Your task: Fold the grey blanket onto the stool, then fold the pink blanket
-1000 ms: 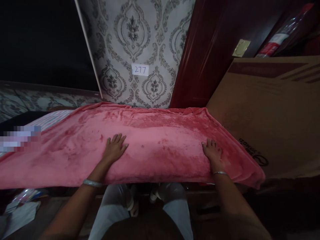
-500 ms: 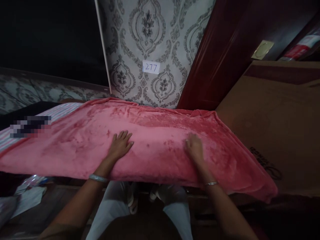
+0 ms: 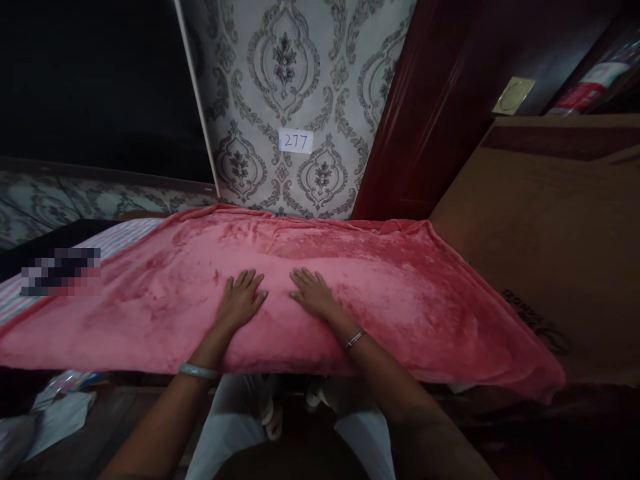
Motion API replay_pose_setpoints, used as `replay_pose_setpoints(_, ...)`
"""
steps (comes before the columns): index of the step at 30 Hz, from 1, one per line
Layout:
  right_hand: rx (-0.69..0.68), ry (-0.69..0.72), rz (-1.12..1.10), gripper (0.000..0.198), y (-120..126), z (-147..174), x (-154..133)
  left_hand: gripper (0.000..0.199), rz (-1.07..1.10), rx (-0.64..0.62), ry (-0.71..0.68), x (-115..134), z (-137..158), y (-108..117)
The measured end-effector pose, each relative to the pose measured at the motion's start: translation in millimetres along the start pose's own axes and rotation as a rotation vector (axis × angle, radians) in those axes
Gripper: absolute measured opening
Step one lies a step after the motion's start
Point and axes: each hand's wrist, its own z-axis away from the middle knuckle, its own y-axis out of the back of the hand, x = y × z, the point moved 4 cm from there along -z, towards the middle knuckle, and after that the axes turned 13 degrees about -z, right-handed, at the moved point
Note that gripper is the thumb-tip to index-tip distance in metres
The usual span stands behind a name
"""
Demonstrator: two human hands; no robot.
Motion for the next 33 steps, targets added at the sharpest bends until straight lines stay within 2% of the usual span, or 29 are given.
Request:
replay_pose_setpoints(4, 0.038, -0.168, 0.037, 0.06, 18, -4, 36, 0.056, 0.008, -0.003, -0.001, -1, 0, -1)
replay_pose_setpoints(8, 0.14, -0.29, 0.057, 0.058, 28, 3, 59, 0.056, 0.012, -0.002, 0.002, -1, -1, -1)
replay_pose_setpoints(11, 0.244, -0.302, 0.061, 0.057, 30, 10, 62, 0.056, 0.01, -0.003, 0.009, 0, -1, -1)
replay_pose_setpoints(15, 0.339, -0.237, 0.059, 0.055, 31, 16, 58, 0.057, 0.006, -0.018, 0.003, 0, 0, -1)
replay_pose_setpoints(18, 0.269, -0.197, 0.054, 0.055, 28, 16, 56, 0.057, 0.007, -0.015, 0.005, -1, 0, -1)
replay_pose_setpoints(24, 0.146, -0.212, 0.058, 0.058, 23, 17, 48, 0.056, 0.002, -0.02, 0.003, -2, 0, -1)
replay_pose_setpoints(33, 0.004, 0.078, 0.0, 0.066, -7, 30, -5, 0.055, -0.021, -0.004, 0.009, 1, -1, 1)
